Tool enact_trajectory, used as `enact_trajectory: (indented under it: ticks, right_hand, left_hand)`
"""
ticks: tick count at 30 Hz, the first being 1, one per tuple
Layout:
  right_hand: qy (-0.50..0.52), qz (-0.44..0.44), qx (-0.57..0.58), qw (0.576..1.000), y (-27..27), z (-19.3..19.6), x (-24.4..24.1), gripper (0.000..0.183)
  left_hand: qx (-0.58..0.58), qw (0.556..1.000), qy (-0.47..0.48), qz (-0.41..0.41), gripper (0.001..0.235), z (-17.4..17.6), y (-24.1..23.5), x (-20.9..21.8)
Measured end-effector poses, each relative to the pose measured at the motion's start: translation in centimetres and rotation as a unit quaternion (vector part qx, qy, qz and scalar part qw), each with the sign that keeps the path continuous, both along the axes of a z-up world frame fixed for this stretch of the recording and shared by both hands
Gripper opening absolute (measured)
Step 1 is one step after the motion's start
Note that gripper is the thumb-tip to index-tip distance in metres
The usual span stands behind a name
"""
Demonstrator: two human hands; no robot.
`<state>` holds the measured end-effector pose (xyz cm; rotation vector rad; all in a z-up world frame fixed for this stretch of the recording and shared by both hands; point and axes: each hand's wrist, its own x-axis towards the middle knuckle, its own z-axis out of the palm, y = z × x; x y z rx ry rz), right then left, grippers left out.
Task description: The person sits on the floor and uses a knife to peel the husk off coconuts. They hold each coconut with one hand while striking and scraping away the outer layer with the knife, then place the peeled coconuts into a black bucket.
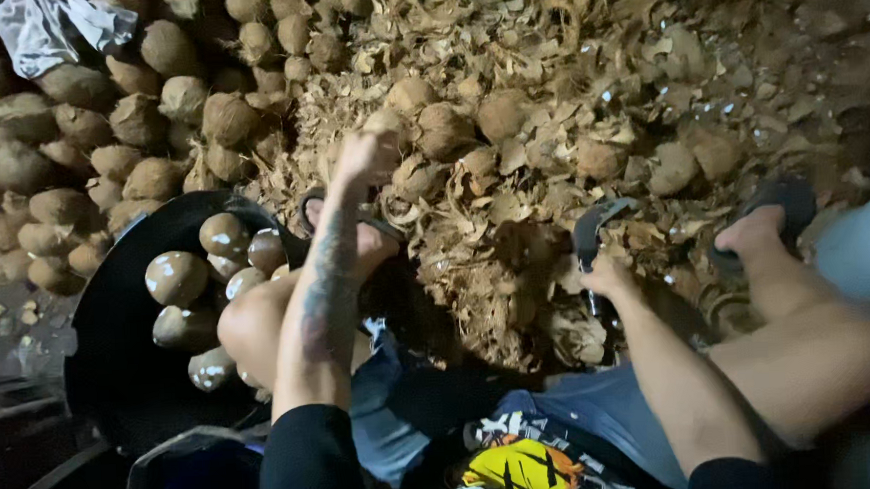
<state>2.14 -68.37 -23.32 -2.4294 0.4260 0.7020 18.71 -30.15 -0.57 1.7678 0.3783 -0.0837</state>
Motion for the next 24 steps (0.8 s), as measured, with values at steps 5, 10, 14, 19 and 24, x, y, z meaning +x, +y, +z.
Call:
enact_trajectory:
  ticks: [5, 10, 14, 19, 24]
  right_hand:
    - [0.040, -0.066, 0.007, 0.997, 0.0, -3.3, 1.1, 0.078]
    - [0.091, -0.094, -0.031, 0.991, -0.3, -5.3, 0.9, 0.079]
    - [0.097, -0.109, -0.043, 0.988, -0.6, -6.7, 0.9, 0.066]
    - [0.098, -0.158, -0.033, 0.982, -1.5, -8.8, 0.5, 0.048]
    - [0.040, -0.279, 0.039, 0.959, -1.4, -9.3, -2.1, 0.045]
  left_hand:
    - [-0.031, 0.990, 0.107, 0.082, 0.070, -8.9, -1.3, 2.5]
    - [-0.018, 0.962, 0.229, 0.145, 0.085, -15.4, 1.4, 8.0]
    - [0.002, 0.947, 0.243, 0.210, 0.147, -19.2, 1.7, 12.0]
    - [-0.046, 0.745, 0.319, 0.584, 0.073, -19.8, 2.3, 18.3]
    - [-0.239, 0.819, 0.159, 0.497, 0.155, -22.6, 0.6, 16.7]
